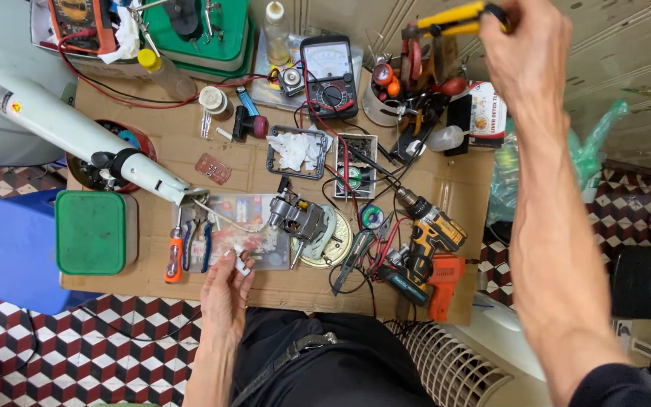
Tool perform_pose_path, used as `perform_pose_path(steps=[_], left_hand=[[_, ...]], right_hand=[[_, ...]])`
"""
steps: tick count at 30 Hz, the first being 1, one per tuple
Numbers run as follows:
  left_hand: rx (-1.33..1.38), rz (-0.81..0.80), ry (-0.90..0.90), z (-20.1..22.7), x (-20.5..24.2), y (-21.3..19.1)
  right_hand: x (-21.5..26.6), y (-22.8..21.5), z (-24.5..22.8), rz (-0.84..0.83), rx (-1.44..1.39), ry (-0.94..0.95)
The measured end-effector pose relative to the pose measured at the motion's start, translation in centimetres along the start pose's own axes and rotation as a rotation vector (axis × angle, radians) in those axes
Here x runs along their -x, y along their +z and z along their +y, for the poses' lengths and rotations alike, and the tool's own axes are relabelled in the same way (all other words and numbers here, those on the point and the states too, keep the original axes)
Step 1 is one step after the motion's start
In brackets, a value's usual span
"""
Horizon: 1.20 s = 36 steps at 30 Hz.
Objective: The person wipes small white plastic components with a tissue, files a metal part with a small file, and fits the plastic pieces together by hand. They then use a combination wrench on a fitting and continue pressing the parts together over the workbench.
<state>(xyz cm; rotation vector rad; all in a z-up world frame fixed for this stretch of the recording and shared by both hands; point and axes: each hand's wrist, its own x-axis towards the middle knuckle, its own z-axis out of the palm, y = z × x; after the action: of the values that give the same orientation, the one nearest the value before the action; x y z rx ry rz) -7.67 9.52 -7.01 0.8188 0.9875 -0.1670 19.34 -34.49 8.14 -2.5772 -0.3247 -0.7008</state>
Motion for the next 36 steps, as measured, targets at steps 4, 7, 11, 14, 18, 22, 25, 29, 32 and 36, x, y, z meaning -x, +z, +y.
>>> perform_pose_path(steps=[4, 7, 11, 14, 18, 22, 25, 29, 32, 36], left_hand=[[0.002, -0.033, -0.006, -2.3, 1.1, -0.2], [-0.002, -0.059, -0.018, -4.1, 1.9, 0.0], [-0.070, -0.101, -0.108, -6.5, 2.4, -0.2], [-0.120, -0.135, -0.129, -7.2, 3.4, 0.1], [-0.165, -0.137, -0.156, -8.2, 4.3, 0.0], [-0.174, -0.144, -0.182, -10.1, 4.6, -1.5], [-0.165, -0.143, -0.187, -10.6, 4.8, -2.5], [-0.155, -0.102, -0.186, -10.8, 5.4, -3.6], [-0.145, -0.093, -0.160, -10.0, 5.7, -4.2], [-0.120, -0.112, -0.118, -10.1, 6.1, -4.9]], right_hand=[[12.7, -4.7, -1.9, 0.214, -0.707, 0.705], [23.0, -5.9, -5.9, 0.232, -1.351, 0.994], [33.9, -2.3, -9.9, -0.105, -1.476, 1.483], [35.2, -2.0, -13.0, -0.115, -1.557, 1.499], [34.0, -3.6, -15.1, -0.228, -1.482, 1.339], [35.0, -0.2, -12.8, -0.153, -1.508, 1.351], [35.1, 1.8, -12.4, -0.135, -1.656, 1.323], [34.0, -0.2, -14.8, -0.241, -1.277, 1.400], [33.0, -1.6, -16.4, -0.265, -1.209, 1.244], [33.0, -1.6, -16.7, -0.370, -1.239, 1.205]])
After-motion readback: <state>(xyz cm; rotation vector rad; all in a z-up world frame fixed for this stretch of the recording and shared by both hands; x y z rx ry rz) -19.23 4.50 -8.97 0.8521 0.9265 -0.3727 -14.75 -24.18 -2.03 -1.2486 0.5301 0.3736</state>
